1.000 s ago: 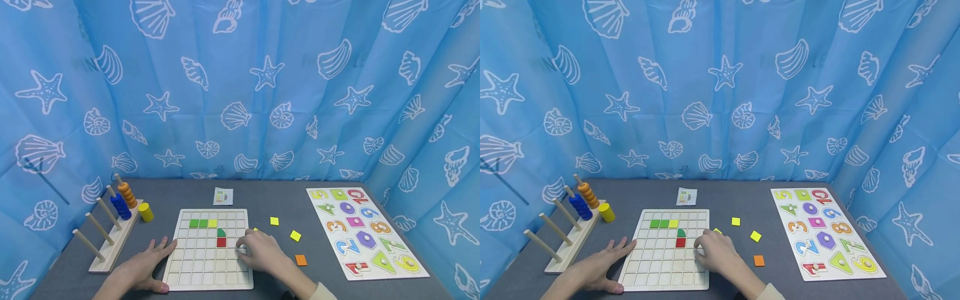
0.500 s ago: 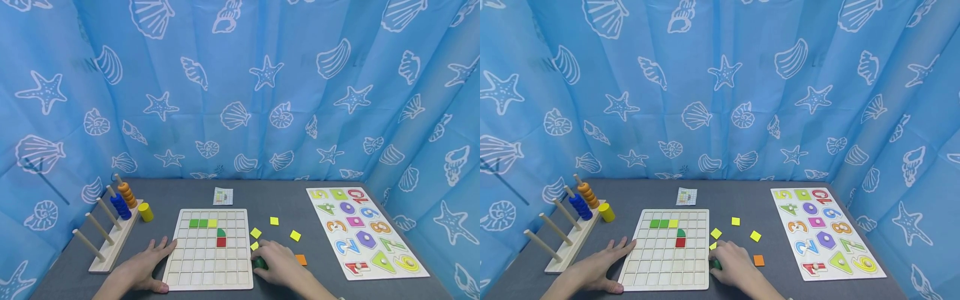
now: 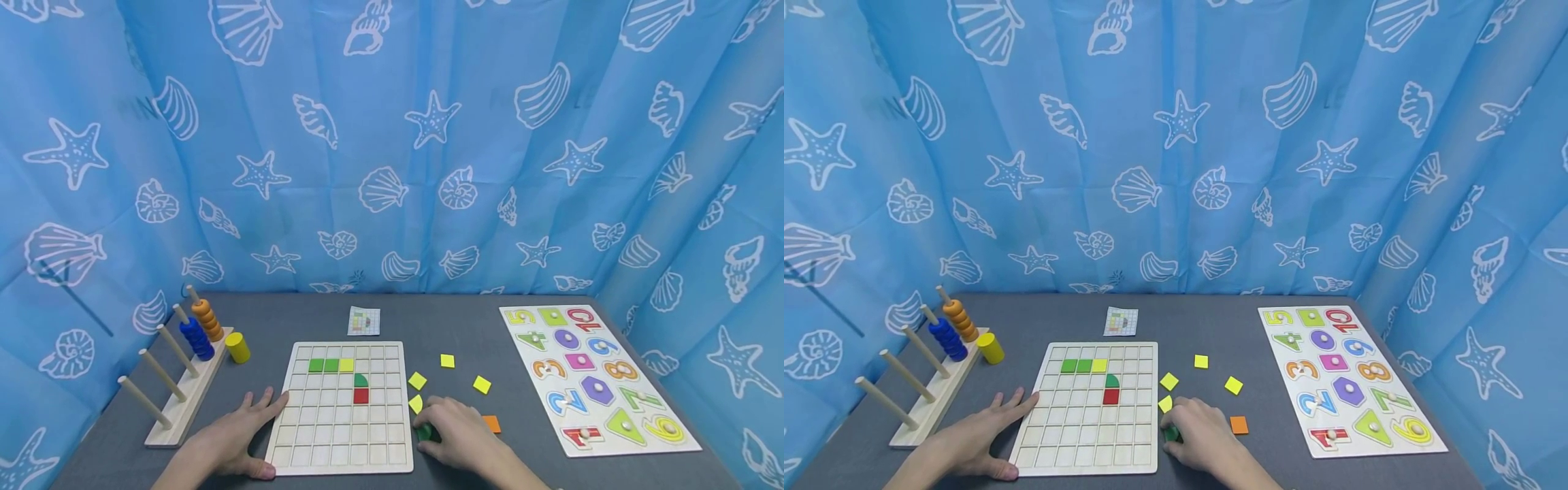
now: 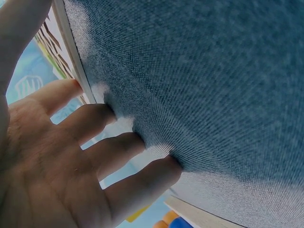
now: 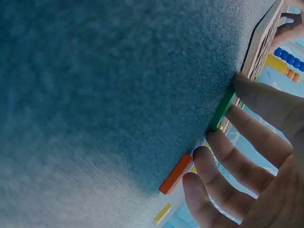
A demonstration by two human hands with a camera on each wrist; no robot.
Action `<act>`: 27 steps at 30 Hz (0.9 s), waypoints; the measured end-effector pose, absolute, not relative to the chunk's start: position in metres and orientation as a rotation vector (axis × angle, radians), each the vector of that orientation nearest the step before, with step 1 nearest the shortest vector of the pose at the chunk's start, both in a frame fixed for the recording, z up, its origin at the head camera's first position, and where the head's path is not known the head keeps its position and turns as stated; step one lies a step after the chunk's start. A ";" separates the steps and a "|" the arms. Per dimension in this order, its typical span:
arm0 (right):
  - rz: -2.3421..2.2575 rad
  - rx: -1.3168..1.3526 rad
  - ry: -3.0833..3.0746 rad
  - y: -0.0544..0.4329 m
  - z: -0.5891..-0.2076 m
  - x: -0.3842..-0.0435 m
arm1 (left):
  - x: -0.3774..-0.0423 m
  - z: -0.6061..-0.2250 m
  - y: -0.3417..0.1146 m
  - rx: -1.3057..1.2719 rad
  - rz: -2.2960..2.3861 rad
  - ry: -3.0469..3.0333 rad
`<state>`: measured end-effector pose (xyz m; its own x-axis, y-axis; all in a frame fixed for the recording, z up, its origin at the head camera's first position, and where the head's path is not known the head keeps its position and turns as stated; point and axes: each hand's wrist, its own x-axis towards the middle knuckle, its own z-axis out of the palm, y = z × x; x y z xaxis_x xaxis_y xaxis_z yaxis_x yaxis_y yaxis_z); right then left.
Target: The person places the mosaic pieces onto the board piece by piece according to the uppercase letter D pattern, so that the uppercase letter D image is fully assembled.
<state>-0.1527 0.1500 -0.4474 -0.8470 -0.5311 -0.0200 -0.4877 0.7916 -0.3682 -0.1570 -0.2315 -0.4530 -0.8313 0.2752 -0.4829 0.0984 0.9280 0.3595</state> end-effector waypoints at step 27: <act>-0.653 -0.744 2.794 0.132 -0.437 -0.156 | -0.158 -0.453 -0.231 0.247 0.440 2.531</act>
<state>-0.1562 0.1319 -0.4373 -0.8592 -0.5084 -0.0569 -0.4305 0.7786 -0.4564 -0.1578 -0.2312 -0.4533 -0.8301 0.2641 -0.4911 0.0830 0.9294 0.3596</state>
